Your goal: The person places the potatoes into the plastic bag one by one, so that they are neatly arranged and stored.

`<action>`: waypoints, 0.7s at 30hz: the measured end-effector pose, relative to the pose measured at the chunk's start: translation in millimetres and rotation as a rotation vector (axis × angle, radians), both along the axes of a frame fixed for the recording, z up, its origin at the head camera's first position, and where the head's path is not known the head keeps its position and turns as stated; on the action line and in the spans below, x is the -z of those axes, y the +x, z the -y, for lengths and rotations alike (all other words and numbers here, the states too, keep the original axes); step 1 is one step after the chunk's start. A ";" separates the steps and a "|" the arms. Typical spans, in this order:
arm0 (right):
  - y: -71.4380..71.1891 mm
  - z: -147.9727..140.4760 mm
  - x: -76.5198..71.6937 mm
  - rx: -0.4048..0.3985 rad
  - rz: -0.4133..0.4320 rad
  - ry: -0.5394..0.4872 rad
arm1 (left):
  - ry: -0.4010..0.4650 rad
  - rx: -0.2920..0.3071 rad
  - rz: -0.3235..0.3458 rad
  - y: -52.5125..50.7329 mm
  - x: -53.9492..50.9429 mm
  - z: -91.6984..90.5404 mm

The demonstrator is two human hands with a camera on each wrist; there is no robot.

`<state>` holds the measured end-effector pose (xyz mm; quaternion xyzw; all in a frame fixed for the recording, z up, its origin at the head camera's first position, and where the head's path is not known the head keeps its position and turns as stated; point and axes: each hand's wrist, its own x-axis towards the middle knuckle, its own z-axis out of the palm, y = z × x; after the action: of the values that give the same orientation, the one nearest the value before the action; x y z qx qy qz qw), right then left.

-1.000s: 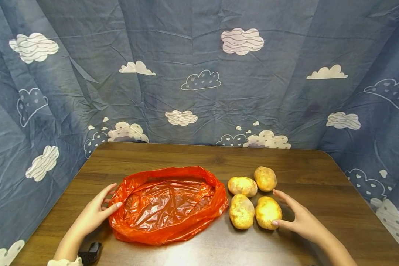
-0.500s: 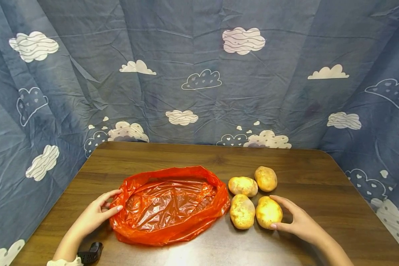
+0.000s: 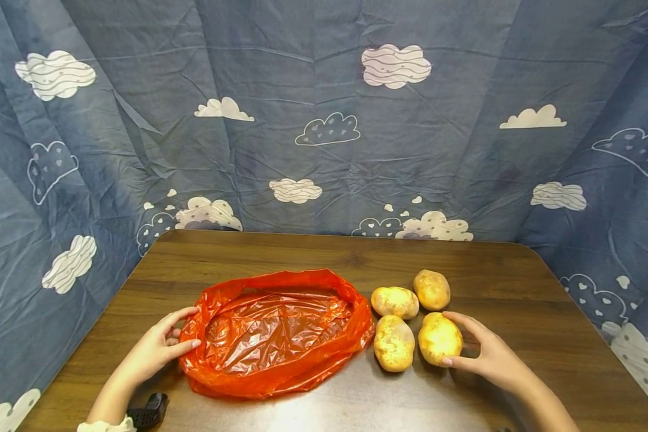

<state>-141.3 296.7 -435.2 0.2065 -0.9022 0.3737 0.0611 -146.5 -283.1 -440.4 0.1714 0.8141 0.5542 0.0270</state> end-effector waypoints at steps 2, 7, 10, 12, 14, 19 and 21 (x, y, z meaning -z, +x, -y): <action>-0.7 0.1 -3.8 0.008 -0.015 0.014 | 0.021 0.017 -0.004 0.0 0.2 0.0; -5.6 -0.4 -12.8 0.008 -0.039 0.017 | 0.051 0.045 -0.008 -0.4 0.7 0.8; -8.2 2.9 -20.8 -0.018 -0.061 -0.005 | 0.041 0.038 0.003 -1.3 0.5 1.2; -9.4 6.7 -26.6 -0.033 -0.080 -0.012 | 0.035 0.033 0.013 -1.5 -0.2 1.0; -11.1 10.2 -31.4 -0.038 -0.088 -0.013 | 0.033 0.037 0.016 -1.2 -0.6 1.1; -18.3 19.2 -38.7 -0.055 -0.088 -0.008 | 0.039 0.049 0.015 0.5 -1.5 1.2; -21.4 23.6 -41.4 -0.073 -0.096 -0.003 | 0.038 0.043 0.019 0.5 -1.4 1.0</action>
<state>-162.7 273.1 -393.9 0.2570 -0.8896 0.3666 0.0911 -146.0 -284.1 -438.9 0.1842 0.7992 0.5705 0.0435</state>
